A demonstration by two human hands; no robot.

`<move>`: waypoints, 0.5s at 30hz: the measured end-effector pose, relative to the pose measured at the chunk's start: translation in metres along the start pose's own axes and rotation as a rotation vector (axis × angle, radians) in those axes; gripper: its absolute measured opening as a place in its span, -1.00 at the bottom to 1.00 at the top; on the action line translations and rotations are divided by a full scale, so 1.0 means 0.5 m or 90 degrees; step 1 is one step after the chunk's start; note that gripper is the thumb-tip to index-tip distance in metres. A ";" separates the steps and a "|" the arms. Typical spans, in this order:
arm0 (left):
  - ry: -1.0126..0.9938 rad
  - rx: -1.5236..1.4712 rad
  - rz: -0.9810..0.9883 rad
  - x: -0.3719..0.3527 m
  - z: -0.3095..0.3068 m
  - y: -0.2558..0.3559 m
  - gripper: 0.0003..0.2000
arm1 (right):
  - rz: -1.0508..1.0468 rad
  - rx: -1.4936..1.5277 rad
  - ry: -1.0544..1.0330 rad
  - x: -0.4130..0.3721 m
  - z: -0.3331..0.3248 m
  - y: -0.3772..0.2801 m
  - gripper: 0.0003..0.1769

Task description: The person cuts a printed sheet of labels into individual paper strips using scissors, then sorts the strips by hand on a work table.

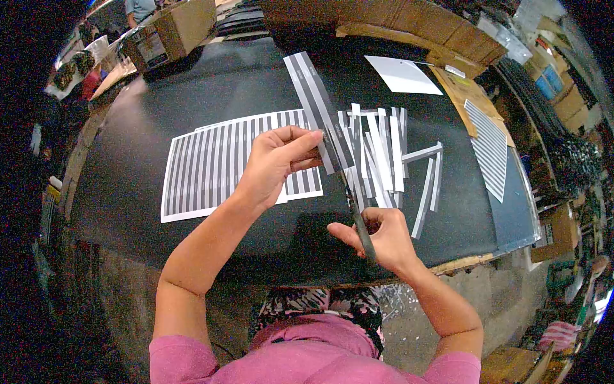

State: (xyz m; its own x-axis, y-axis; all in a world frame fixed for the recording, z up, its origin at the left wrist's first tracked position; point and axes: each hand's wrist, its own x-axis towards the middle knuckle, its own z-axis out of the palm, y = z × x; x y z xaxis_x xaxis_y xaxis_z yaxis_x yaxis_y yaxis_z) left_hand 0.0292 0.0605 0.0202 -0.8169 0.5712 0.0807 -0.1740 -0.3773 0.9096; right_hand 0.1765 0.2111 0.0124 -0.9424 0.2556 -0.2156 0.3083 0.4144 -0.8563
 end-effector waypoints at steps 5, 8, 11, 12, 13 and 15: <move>-0.004 -0.005 -0.001 0.004 -0.003 -0.002 -0.83 | 0.018 0.038 0.005 -0.002 0.004 -0.001 -0.51; -0.007 -0.010 0.001 0.004 -0.004 -0.002 -0.83 | 0.021 0.051 0.014 -0.006 0.006 -0.008 -0.51; -0.004 -0.011 -0.001 0.005 -0.005 -0.004 -0.83 | 0.026 0.050 0.007 -0.007 0.004 -0.009 -0.51; -0.003 -0.013 -0.001 0.006 -0.006 -0.005 -0.83 | 0.027 0.051 0.006 -0.007 0.005 -0.009 -0.51; -0.003 -0.013 -0.001 0.006 -0.006 -0.004 -0.83 | 0.023 0.049 0.013 -0.007 0.005 -0.008 -0.50; -0.005 -0.006 0.001 0.005 -0.005 -0.003 -0.83 | 0.020 0.049 0.020 -0.006 0.005 -0.005 -0.50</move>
State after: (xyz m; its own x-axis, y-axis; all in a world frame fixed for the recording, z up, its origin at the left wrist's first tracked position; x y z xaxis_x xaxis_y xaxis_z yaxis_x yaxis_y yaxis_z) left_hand 0.0261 0.0605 0.0180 -0.8129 0.5762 0.0849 -0.1784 -0.3851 0.9055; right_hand 0.1782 0.2071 0.0142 -0.9275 0.2950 -0.2294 0.3260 0.3383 -0.8828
